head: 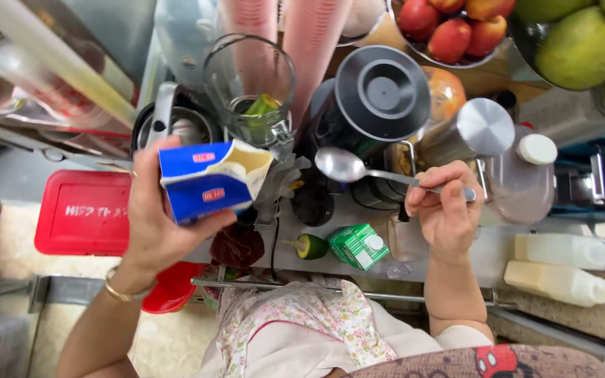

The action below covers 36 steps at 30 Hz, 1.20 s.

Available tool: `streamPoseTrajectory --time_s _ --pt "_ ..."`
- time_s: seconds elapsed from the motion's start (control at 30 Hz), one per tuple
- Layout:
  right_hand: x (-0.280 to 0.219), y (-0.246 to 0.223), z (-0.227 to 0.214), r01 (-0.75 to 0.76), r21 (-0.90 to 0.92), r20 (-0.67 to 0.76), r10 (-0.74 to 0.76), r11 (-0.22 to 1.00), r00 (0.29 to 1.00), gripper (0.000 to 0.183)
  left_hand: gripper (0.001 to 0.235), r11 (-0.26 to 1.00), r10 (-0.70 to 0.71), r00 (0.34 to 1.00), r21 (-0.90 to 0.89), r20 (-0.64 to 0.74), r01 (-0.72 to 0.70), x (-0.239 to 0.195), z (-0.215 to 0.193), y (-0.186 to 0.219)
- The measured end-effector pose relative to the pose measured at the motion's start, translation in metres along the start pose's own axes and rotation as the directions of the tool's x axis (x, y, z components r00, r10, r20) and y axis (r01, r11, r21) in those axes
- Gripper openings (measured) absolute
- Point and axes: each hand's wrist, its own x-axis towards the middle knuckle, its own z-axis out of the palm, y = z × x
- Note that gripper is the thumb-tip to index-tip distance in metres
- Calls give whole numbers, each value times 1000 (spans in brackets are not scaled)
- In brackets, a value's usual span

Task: Preparing an avocado smoothie by peeling the fruit and adding milk and syrup into a blender.

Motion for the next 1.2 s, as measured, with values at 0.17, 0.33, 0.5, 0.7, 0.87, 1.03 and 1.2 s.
streamPoseTrajectory --time_s 0.17,0.33,0.5,0.7,0.87,1.03,1.2 --pt "31 43 77 223 -51 97 -217 974 971 51 98 968 125 992 221 -2 -121 46 -45 -15" --pt "57 96 111 368 -315 133 -343 875 930 48 75 774 388 919 518 69 -365 101 -61 -51" --pt "69 115 120 292 -261 101 -275 920 956 40 62 716 393 913 585 114 -381 126 -61 -69" --pt "78 126 122 235 -183 87 -223 955 971 37 55 686 404 901 599 159 -413 135 -56 -77" --pt "80 129 121 218 -159 74 -209 963 975 36 62 613 450 876 654 172 -443 135 -53 -76" --pt "80 130 123 209 -145 87 -198 967 976 34 71 552 472 862 700 187 -454 135 -51 -68" --pt "80 131 125 207 -146 86 -196 967 977 33 70 530 504 841 699 195 -480 135 -51 -67"
